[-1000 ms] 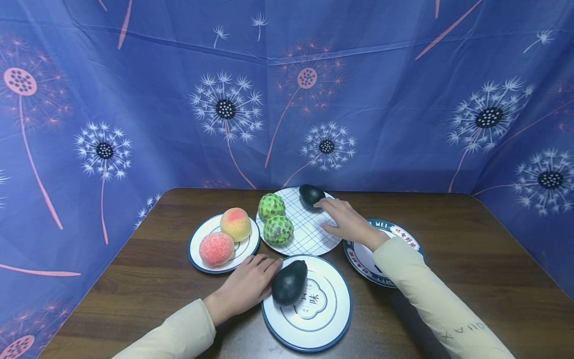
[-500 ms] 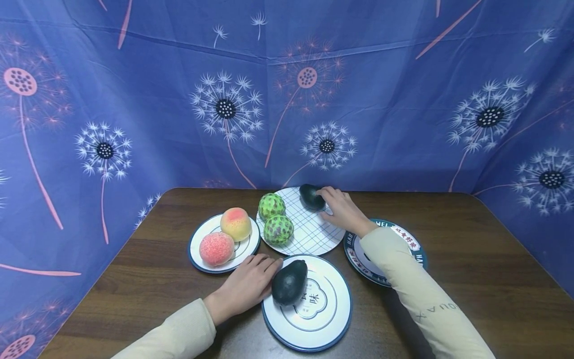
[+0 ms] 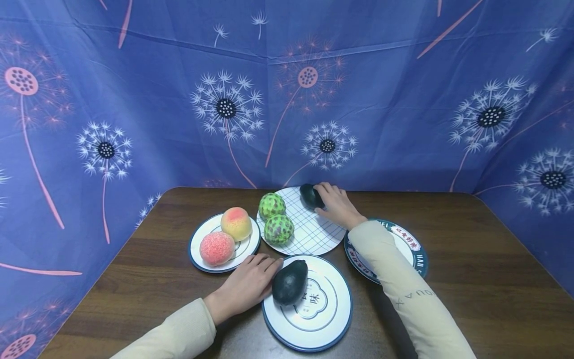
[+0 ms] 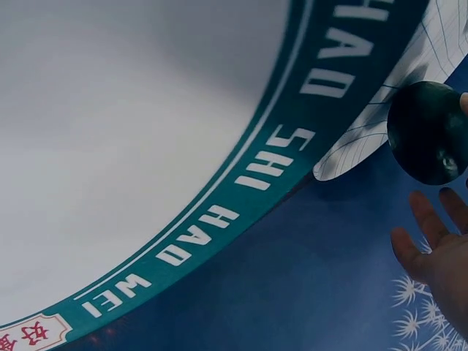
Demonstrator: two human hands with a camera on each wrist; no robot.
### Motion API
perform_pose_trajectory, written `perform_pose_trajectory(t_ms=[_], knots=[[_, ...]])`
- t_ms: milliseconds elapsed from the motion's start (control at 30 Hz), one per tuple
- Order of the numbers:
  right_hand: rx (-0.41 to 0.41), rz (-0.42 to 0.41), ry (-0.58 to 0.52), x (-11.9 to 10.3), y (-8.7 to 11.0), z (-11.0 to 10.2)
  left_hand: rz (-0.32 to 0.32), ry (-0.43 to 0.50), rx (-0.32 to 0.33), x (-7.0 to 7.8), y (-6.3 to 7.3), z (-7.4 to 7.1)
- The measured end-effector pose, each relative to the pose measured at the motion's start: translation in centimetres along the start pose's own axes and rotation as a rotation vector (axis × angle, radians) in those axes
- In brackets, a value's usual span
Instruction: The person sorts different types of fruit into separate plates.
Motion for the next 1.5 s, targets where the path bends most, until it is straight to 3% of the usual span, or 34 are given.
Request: perform_pose_trajectory(t_ms=[400,567,1500], knots=[[-0.054,0.077,0.017,0.0,-1.1,0.5,0.001,0.001,0.01,0.1,0.0,0.0],[-0.052,0.088,-0.006,-0.1,-1.4,0.7,0.004,-0.009,0.036,0.2,0.0,0.0],[-0.065,0.131,-0.017,-0.9,-1.9,2.0,0.0,-0.006,0.021,0.3,0.0,-0.1]])
Point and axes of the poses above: each hand's wrist, its own y-axis away from the middle knuckle, its own z-axis out of the palm, x = y × z, the point moved 1 cm from there along -y, towards the middle knuckle, and after that the axes turned 5 degrees about -y, right-handed, at the moved point
